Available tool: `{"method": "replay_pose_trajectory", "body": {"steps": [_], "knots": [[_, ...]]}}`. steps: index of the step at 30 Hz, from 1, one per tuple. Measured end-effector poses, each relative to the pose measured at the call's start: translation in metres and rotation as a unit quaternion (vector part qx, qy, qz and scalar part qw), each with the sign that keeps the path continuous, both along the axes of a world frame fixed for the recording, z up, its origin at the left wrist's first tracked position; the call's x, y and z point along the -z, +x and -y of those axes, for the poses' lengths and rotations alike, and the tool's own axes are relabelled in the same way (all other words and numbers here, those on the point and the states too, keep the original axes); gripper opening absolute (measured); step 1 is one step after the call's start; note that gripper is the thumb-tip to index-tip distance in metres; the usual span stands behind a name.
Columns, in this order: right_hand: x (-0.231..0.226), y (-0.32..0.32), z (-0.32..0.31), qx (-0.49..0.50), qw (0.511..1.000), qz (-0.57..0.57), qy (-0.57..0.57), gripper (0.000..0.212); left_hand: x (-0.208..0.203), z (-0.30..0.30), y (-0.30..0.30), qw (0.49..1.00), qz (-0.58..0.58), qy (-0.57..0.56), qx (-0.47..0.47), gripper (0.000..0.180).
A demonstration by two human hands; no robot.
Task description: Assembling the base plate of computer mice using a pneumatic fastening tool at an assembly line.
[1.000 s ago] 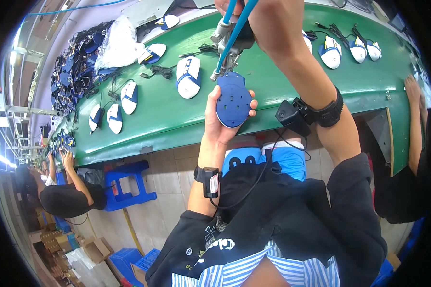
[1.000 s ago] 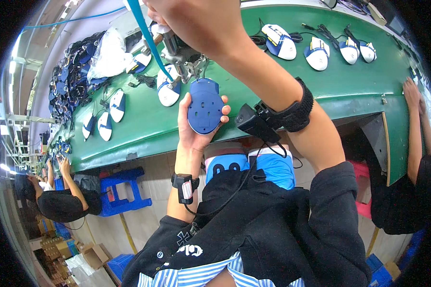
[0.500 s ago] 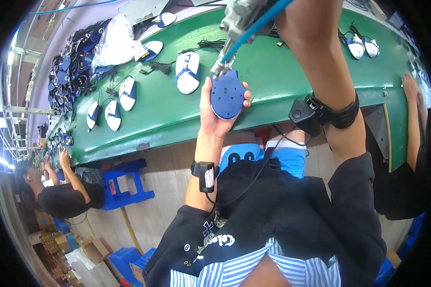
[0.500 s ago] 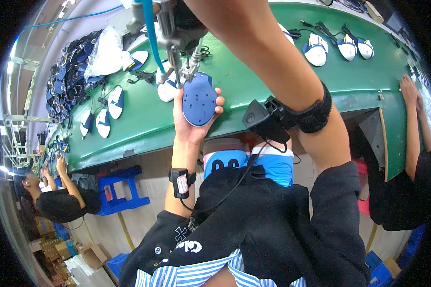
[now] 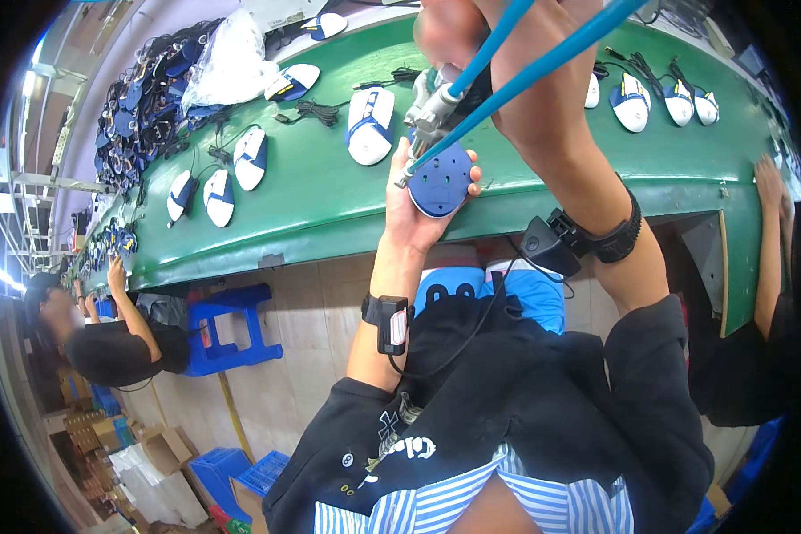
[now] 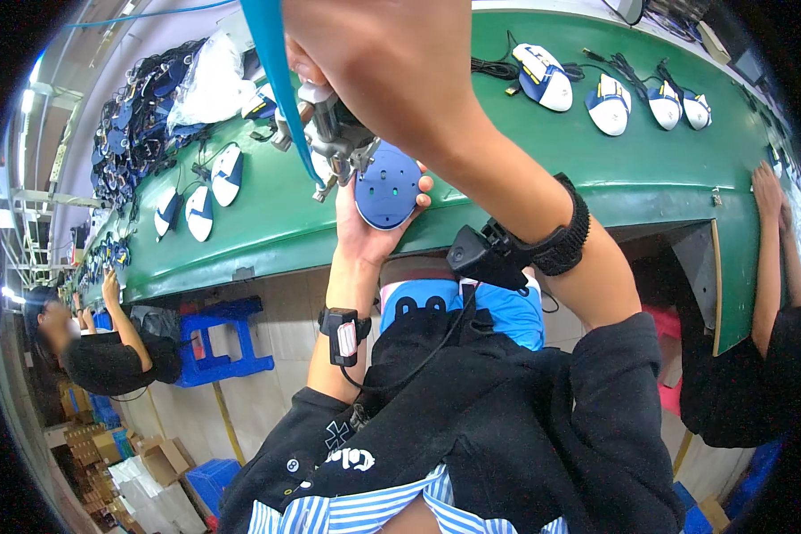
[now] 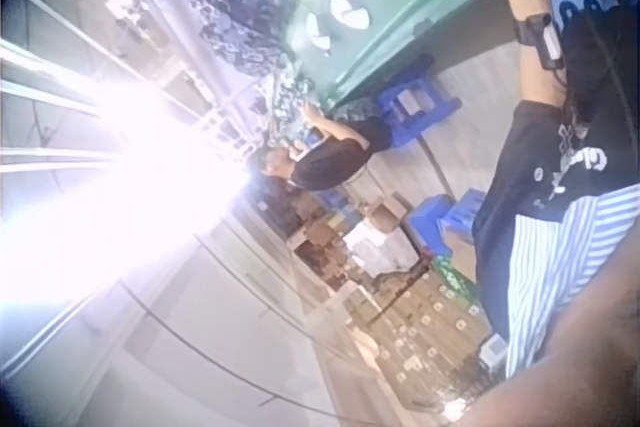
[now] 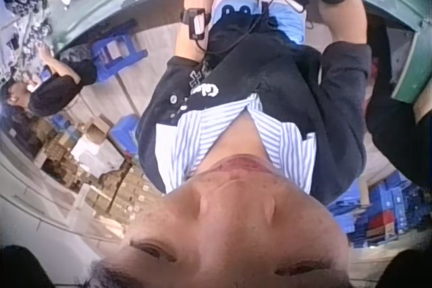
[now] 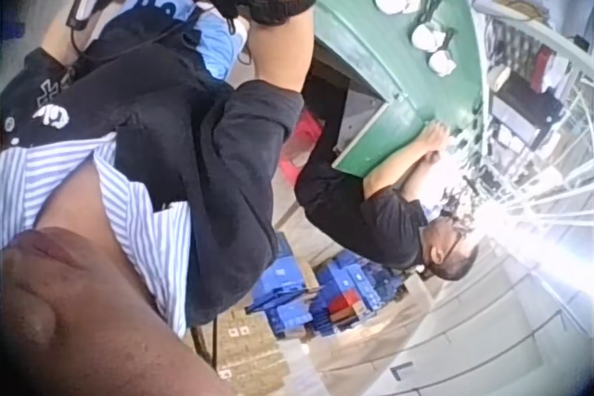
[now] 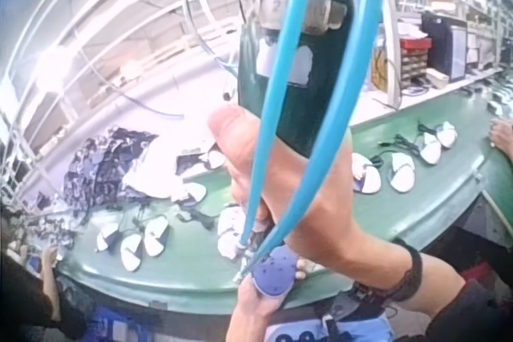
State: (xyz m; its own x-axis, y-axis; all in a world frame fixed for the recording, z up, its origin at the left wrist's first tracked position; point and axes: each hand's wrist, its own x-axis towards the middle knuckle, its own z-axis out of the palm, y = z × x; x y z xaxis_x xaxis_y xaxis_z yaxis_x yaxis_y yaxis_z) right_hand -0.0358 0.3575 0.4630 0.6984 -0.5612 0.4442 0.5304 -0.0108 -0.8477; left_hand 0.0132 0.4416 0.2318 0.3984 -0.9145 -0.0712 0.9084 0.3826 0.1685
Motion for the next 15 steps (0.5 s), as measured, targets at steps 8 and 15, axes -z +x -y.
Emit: {"method": "replay_pose_trajectory", "body": {"steps": [8,15], "knots": [[0.015,0.003,-0.008,-0.012,0.995,-0.079,0.057,0.022,0.005,-0.004,0.001,1.000,-0.002,-0.006,-0.004,0.069],[0.000,0.017,0.009,0.044,0.977,0.180,-0.103,0.017,0.007,-0.004,0.006,0.999,0.014,0.006,-0.028,0.070]]}}
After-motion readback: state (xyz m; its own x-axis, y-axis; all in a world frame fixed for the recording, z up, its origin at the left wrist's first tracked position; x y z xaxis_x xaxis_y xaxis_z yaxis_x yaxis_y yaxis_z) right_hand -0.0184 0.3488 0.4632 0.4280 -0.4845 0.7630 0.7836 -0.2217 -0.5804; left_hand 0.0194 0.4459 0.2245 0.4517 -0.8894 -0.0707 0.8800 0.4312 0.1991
